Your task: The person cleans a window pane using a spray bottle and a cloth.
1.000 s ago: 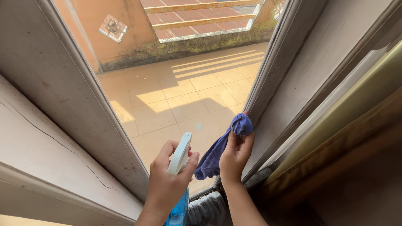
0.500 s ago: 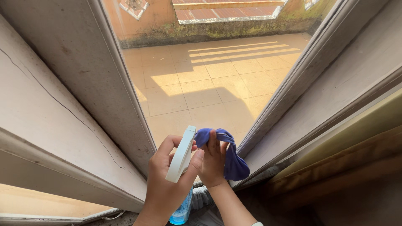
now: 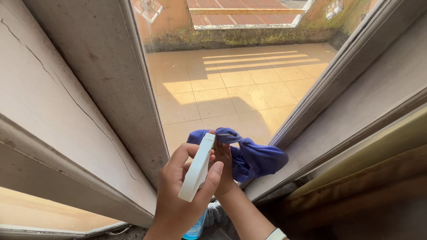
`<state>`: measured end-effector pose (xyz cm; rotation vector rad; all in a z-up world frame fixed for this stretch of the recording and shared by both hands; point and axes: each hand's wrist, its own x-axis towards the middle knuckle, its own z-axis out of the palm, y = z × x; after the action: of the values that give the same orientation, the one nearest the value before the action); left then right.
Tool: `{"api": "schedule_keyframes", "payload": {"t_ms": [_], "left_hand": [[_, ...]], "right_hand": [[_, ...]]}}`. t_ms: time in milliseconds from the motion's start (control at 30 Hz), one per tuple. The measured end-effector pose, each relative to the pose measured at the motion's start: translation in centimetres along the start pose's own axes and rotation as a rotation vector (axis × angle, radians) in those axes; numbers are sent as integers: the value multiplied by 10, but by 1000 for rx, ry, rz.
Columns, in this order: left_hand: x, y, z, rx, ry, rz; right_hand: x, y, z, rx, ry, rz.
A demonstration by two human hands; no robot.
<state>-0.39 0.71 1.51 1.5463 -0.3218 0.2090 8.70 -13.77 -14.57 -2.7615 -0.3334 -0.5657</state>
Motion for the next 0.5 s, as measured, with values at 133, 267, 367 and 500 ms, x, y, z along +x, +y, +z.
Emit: {"api": "schedule_keyframes", "payload": {"t_ms": [133, 267, 367, 500], "left_hand": [[0, 5, -14, 13, 6, -20], [-1, 7, -24, 0, -16, -105], [-2, 9, -24, -7, -20, -60], [-3, 18, -24, -17, -34, -27]], "right_hand": [[-42, 6, 15, -65, 409, -187], [-35, 18, -16, -11, 409, 46], [5, 9, -55, 84, 576, 4], [42, -18, -75, 101, 701, -63]]}}
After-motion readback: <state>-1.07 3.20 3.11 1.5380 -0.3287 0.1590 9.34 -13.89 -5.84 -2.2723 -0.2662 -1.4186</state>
